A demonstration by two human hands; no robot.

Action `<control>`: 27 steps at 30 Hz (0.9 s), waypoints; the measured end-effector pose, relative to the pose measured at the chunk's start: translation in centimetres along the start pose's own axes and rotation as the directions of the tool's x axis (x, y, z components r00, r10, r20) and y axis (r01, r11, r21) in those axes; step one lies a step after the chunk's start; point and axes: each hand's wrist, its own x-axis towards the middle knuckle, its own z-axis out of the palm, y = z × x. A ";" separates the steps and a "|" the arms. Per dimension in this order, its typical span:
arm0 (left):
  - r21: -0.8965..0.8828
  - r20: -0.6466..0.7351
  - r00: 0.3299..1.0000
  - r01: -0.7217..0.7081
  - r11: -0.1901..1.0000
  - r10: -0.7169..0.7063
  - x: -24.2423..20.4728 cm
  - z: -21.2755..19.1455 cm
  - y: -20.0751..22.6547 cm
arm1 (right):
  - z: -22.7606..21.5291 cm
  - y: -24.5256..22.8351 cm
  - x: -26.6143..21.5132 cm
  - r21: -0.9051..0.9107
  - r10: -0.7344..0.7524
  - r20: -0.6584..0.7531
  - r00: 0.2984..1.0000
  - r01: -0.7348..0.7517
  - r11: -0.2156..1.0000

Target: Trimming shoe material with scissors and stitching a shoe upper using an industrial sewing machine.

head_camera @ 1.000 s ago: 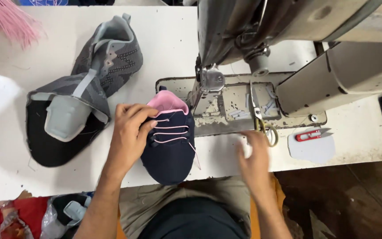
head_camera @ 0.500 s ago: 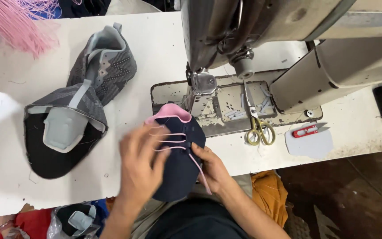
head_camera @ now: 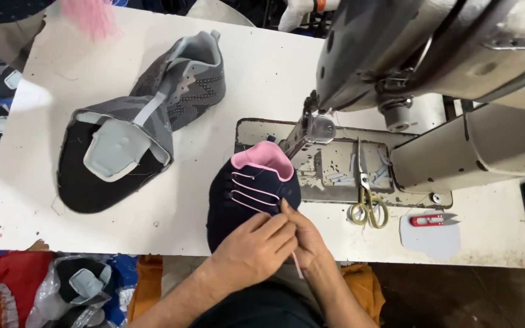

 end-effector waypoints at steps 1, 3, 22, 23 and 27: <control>-0.084 -0.015 0.999 -0.036 0.996 0.035 0.1 0.3 0.5 | 0.1 0.1 0.2 0.056 0.016 0.155 0.988 -0.025 0.998; -0.170 -0.029 0.997 -0.071 0.983 0.067 -0.8 3.2 3.2 | 3.1 1.0 -0.1 0.112 0.023 0.304 0.952 -0.060 0.992; -0.986 -0.059 0.457 0.110 0.122 -0.887 -4.6 1.2 -1.1 | 7.1 3.8 1.4 -0.029 -0.230 0.043 0.972 0.231 0.972; -0.995 0.025 0.281 -0.084 -0.050 -0.959 -4.9 1.2 -2.2 | 5.6 4.2 2.2 -0.087 -0.295 0.000 0.955 0.294 0.952; -0.986 0.115 0.234 -0.095 -0.140 -0.966 -6.7 1.4 -4.3 | 4.7 4.2 3.0 -0.019 -0.242 0.019 0.970 0.243 0.970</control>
